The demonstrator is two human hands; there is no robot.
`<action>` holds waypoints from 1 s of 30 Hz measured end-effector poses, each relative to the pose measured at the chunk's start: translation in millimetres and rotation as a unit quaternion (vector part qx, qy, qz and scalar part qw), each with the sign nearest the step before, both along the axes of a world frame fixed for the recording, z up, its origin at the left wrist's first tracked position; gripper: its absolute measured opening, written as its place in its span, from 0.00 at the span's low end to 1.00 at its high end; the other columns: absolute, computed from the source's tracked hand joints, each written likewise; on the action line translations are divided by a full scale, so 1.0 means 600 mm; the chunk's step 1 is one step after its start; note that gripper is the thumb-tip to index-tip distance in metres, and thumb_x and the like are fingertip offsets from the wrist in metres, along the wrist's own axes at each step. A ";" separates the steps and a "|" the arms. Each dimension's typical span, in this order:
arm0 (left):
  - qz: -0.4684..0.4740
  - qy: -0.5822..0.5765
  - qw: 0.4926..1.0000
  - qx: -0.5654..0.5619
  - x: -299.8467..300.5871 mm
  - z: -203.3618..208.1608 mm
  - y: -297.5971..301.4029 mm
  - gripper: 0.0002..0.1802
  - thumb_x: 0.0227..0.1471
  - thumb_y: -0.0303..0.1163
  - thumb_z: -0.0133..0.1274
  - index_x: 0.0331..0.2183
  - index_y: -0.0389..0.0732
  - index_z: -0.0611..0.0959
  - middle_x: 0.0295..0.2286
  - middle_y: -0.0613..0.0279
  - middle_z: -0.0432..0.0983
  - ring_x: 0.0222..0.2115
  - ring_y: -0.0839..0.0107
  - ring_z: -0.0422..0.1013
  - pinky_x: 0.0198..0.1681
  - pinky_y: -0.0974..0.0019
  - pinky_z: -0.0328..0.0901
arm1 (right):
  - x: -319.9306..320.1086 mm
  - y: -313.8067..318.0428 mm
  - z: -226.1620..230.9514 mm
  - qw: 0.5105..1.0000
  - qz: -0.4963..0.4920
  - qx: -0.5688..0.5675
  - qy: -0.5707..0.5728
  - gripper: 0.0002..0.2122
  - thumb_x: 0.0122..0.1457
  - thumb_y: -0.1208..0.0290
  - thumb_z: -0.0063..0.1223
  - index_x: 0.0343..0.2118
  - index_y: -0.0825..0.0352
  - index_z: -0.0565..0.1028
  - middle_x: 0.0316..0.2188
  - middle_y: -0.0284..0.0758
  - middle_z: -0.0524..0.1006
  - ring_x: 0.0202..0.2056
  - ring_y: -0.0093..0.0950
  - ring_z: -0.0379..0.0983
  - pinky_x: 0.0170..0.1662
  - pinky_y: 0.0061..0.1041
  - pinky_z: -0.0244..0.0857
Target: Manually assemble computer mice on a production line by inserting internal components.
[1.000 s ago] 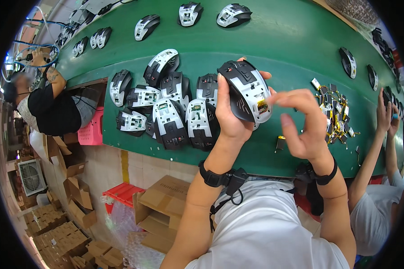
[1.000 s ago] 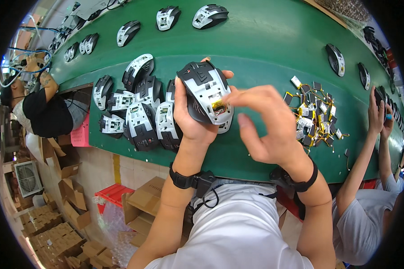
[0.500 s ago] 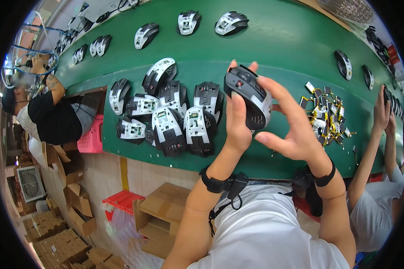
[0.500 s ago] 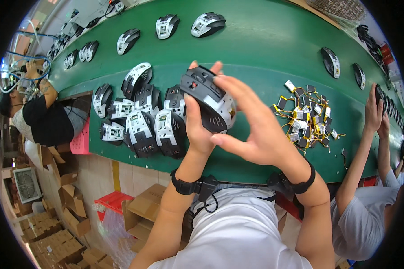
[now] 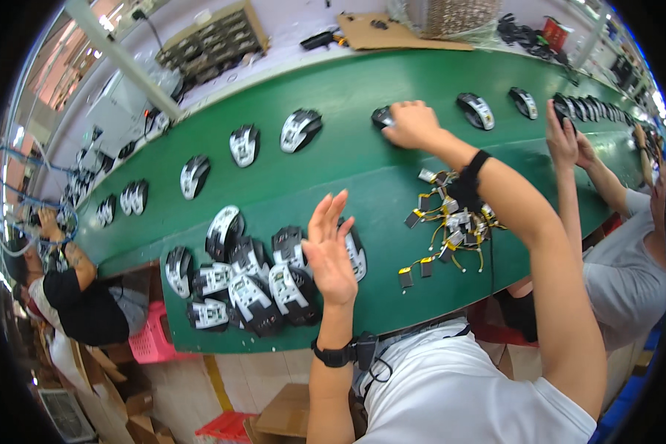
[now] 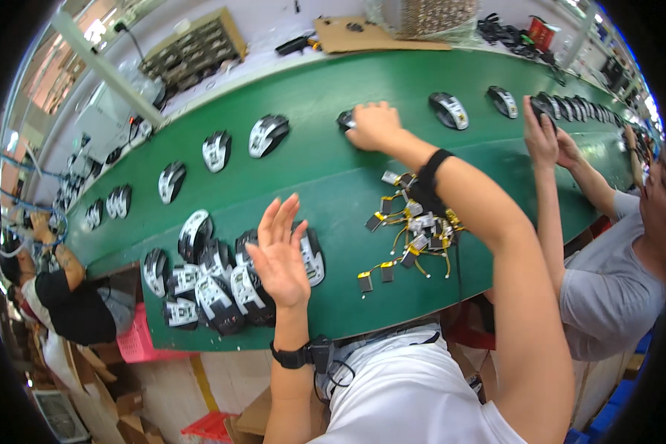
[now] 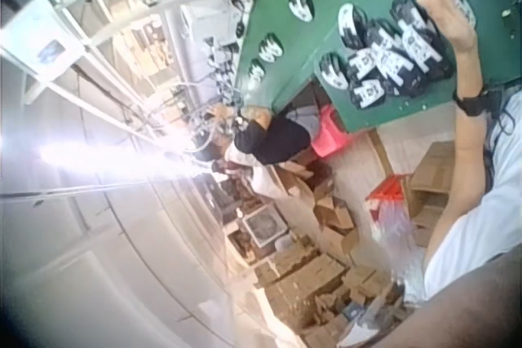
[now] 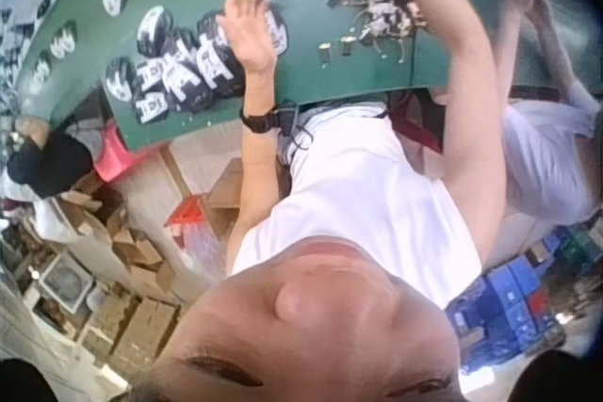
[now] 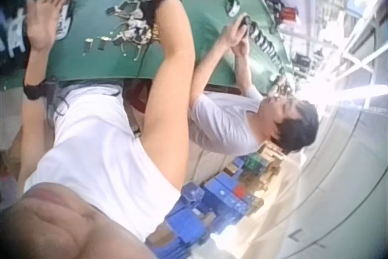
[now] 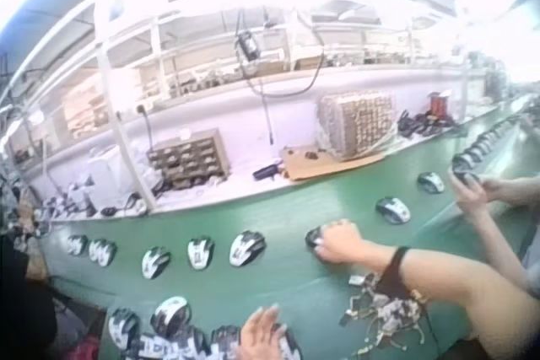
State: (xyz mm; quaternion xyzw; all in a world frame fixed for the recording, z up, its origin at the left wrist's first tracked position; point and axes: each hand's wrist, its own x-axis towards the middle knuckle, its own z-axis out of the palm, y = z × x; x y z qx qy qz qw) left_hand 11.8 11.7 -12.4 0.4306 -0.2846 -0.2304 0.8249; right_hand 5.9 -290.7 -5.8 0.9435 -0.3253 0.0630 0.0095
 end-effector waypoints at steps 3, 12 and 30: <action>-0.008 0.015 1.000 -0.003 -0.004 -0.007 -0.003 0.41 0.62 0.62 0.27 0.58 0.35 0.65 0.56 0.43 0.65 0.58 0.56 0.60 0.58 0.58 0.56 | 0.083 0.016 0.025 0.994 0.108 -0.002 0.015 0.27 0.49 0.50 0.60 0.47 0.66 0.76 0.48 0.50 0.74 0.52 0.45 0.69 0.52 0.46 0.65; -0.011 0.024 1.000 0.017 -0.008 -0.001 0.002 0.32 0.64 0.55 0.30 0.53 0.37 0.69 0.45 0.50 0.74 0.50 0.60 0.68 0.51 0.61 0.60 | 0.224 0.210 -0.022 0.986 0.137 0.098 -0.003 0.37 0.50 0.43 0.58 0.63 0.51 0.61 0.66 0.50 0.46 0.56 0.71 0.55 0.52 0.58 0.63; 0.012 0.021 0.999 0.035 0.002 -0.010 0.000 0.23 0.63 0.46 0.38 0.51 0.39 0.70 0.41 0.56 0.73 0.43 0.64 0.69 0.45 0.64 0.62 | 0.195 0.138 -0.033 0.985 0.095 0.142 -0.036 0.23 0.52 0.62 0.56 0.51 0.65 0.71 0.51 0.48 0.70 0.52 0.53 0.67 0.49 0.48 0.67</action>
